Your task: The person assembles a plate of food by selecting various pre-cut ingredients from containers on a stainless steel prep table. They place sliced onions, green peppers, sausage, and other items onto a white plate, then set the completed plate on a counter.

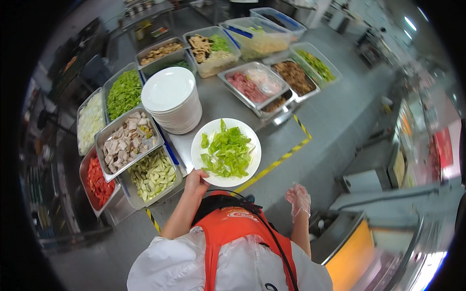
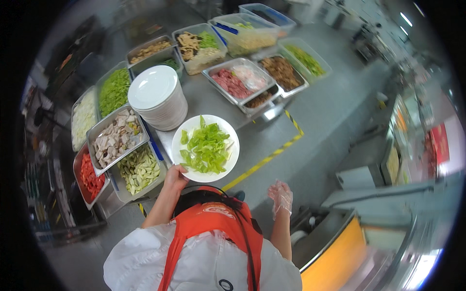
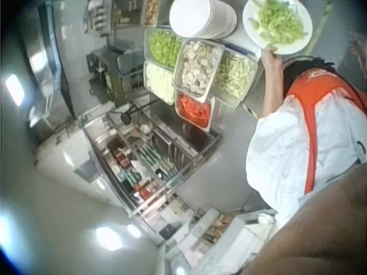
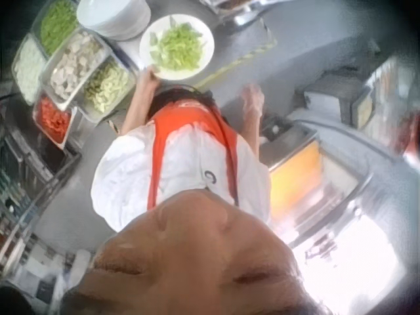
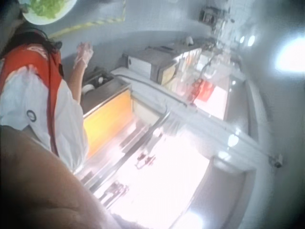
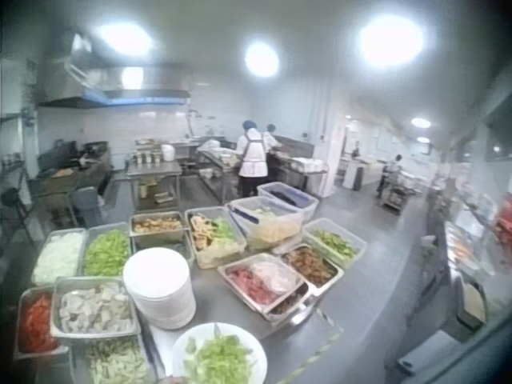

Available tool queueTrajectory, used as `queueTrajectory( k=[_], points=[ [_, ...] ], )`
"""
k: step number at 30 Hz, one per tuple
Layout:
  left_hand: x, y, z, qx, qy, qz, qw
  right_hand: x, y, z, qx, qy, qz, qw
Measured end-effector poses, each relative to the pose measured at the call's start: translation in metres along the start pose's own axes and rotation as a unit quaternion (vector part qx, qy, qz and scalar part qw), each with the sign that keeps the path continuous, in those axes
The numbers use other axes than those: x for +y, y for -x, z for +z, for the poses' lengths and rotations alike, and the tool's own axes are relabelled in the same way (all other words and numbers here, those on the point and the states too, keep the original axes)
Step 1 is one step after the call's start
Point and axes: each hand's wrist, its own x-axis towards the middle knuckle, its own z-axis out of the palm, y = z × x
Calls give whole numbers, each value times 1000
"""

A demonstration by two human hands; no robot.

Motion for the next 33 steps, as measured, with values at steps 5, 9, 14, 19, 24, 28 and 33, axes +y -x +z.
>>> queueTrajectory(
  k=[5,9,14,19,24,28,33],
  points=[
    [-13,3,43,79,89,42,992,-66,-102,36,-133,107,-50,984],
    [-11,-8,57,90,94,60,990,-111,-152,109,-258,206,-190,925],
    [-11,-47,59,84,123,69,986,-162,-172,204,-299,319,-339,833],
    [-21,-69,80,84,167,86,979,-203,-200,285,-314,500,-524,613],
    [-44,-82,97,107,213,156,959,-208,-252,383,-415,603,-556,394],
    [-61,-86,144,157,214,197,944,-199,-289,431,-479,630,-529,305],
    [-93,-97,175,193,276,250,908,-206,-283,440,-488,642,-535,253]
  ],
)
